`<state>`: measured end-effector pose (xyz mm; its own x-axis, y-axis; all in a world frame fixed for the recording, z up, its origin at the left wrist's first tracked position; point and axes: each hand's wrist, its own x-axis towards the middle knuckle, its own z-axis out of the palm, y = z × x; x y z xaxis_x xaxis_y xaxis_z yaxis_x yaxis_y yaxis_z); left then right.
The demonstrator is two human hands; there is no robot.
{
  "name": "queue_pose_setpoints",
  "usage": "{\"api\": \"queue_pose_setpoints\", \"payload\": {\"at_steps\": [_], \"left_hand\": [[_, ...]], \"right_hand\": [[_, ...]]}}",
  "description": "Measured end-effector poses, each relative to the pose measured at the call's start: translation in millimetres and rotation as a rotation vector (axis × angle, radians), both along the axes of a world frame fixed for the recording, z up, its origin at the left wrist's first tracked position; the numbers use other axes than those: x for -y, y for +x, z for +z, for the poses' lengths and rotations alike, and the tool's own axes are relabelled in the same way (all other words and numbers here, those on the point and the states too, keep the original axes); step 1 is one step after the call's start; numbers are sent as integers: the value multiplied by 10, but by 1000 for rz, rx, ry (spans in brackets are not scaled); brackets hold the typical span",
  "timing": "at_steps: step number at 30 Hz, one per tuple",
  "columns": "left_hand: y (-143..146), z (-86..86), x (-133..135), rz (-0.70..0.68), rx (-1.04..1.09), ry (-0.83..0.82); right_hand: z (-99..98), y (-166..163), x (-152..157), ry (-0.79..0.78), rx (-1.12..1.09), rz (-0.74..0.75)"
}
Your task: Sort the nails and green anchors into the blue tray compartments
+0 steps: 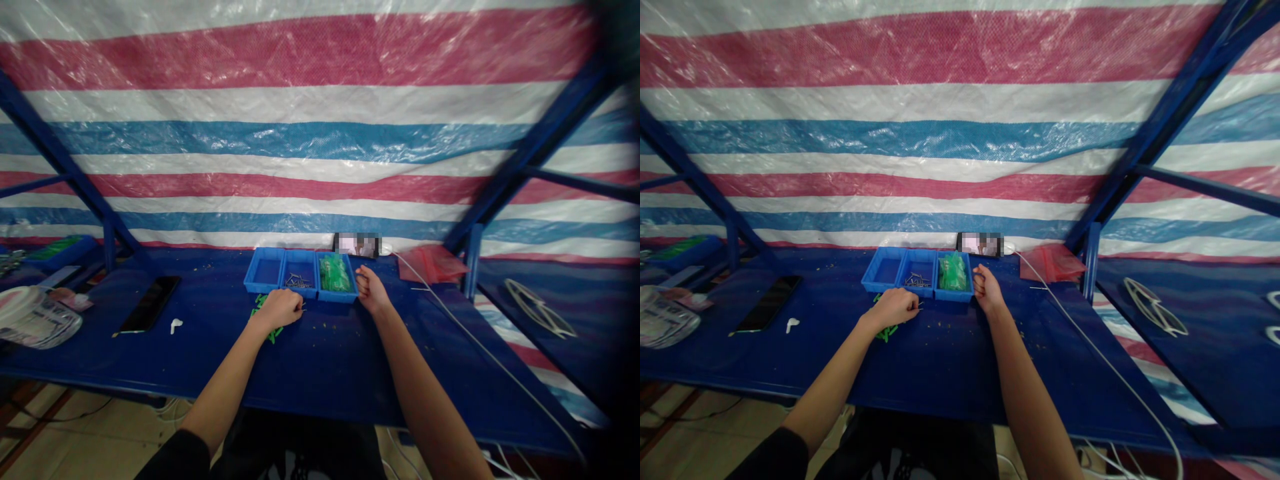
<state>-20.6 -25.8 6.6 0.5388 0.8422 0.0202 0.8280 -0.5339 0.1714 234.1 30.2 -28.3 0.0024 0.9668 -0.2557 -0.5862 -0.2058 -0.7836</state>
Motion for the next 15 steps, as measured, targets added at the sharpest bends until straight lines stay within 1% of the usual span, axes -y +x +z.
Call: {"api": "queue_pose_setpoints", "payload": {"at_steps": [9,15], "left_hand": [[-53,59,-20,24,-63,-51],[-69,60,-29,10,-42,-79]], "right_hand": [[6,0,-4,-23,1,-4],[4,-4,0,-14,-3,-7]]}}
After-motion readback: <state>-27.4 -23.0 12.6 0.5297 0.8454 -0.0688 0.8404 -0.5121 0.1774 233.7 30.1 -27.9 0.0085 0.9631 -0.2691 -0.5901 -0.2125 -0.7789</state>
